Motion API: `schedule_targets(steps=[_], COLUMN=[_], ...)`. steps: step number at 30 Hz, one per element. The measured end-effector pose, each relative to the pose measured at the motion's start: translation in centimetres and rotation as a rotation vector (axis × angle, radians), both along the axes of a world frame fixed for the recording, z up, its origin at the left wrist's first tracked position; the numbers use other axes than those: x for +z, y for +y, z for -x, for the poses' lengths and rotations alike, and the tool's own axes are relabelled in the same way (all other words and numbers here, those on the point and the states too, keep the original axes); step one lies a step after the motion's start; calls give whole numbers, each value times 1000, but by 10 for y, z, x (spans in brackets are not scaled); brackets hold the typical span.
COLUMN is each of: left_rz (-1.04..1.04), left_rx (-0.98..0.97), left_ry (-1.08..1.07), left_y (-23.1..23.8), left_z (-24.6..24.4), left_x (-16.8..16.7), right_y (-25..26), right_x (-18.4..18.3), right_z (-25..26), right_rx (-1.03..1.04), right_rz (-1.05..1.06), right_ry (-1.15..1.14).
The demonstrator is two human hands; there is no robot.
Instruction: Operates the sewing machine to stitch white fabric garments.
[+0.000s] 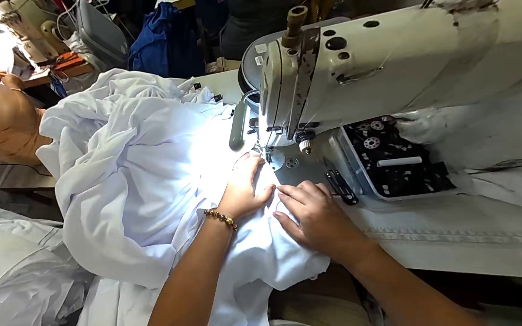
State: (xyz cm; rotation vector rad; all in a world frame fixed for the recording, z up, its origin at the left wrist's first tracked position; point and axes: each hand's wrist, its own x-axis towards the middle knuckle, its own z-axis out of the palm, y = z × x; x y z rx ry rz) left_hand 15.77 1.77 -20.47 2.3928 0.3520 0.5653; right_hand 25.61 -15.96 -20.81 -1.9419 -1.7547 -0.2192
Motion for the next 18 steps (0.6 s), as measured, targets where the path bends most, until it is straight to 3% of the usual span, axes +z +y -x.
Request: schedule_targets(steps=[18], left_rz=[54], left_rx=[-87], left_ry=[65], left_y=[20], left_z=[-11], left_x=[5], right_y=[17], right_x=[-5], right_z=[6], right_rx=[-71], right_rz=[-6], right_ry=[22])
